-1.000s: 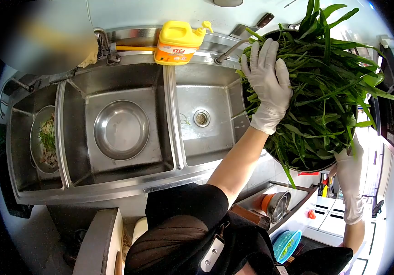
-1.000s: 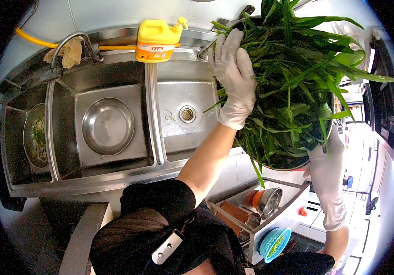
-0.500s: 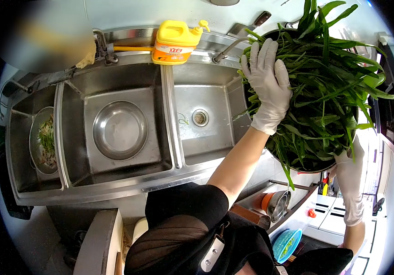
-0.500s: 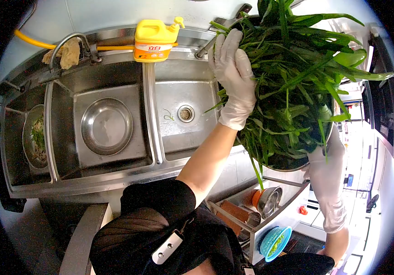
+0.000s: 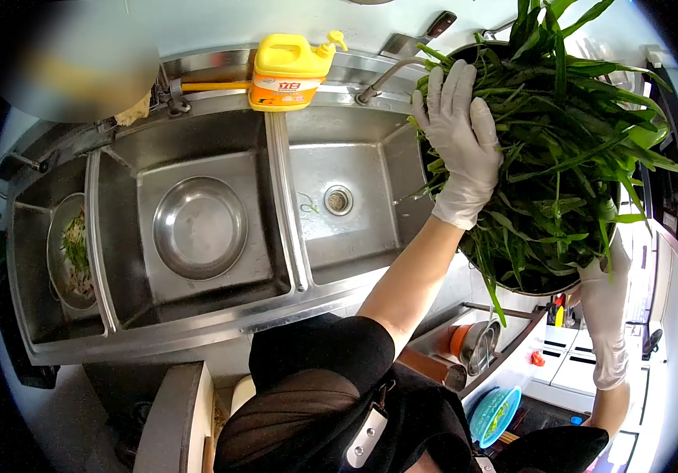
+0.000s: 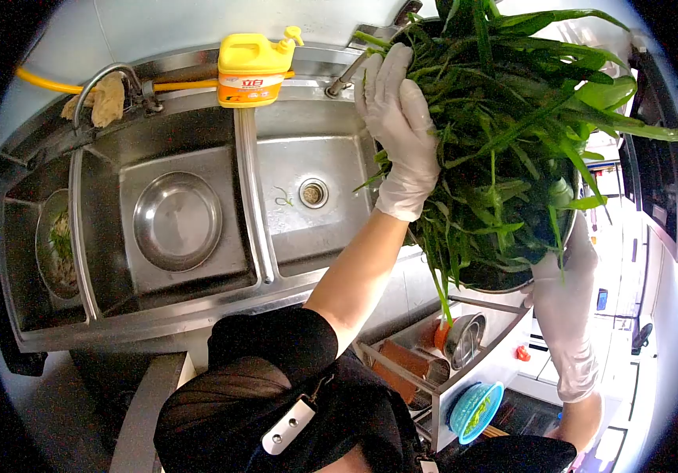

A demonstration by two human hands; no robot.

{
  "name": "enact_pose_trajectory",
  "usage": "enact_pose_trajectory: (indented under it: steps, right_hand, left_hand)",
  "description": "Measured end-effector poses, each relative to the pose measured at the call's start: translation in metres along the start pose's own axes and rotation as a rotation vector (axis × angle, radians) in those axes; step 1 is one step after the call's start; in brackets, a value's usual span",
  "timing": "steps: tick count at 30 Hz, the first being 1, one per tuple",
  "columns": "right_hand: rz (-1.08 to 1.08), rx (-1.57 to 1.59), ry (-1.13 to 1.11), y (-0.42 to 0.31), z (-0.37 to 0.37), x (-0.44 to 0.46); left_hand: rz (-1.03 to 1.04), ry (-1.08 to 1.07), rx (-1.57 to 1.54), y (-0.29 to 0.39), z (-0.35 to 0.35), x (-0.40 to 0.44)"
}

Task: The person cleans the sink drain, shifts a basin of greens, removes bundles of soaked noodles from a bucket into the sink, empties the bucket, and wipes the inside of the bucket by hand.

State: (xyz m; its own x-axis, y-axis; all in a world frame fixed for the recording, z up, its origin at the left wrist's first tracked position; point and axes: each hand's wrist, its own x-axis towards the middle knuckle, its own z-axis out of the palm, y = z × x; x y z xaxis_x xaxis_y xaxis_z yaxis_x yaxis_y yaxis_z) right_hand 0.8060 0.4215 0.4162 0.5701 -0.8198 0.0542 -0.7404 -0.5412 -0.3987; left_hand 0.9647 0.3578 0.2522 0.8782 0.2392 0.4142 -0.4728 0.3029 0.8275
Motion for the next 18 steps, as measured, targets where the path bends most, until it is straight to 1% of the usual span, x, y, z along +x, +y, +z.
enact_pose_trajectory:
  steps: [2,9,11,13,16,18]
  right_hand:
    - [-0.093,0.01,0.004,0.007,-0.001,0.002]
    - [-0.076,-0.018,0.008,0.008,-0.001,0.004]
    - [-0.015,-0.01,0.007,0.004,0.0,0.003]
    - [0.096,0.006,-0.007,-0.009,0.002,0.0]
    - [-0.007,0.061,0.019,0.018,0.004,0.01]
    - [0.152,0.107,0.063,0.039,0.006,0.014]
  left_hand:
    - [0.002,0.003,-0.007,-0.001,0.002,0.0]
    - [0.011,-0.051,-0.039,-0.003,0.0,-0.001]
    - [0.015,-0.054,-0.031,-0.003,-0.001,-0.002]
    - [0.02,-0.059,-0.025,-0.005,-0.001,-0.002]
    - [0.036,-0.073,0.025,-0.009,0.002,-0.004]
    - [0.059,-0.113,0.084,-0.012,0.005,-0.009]
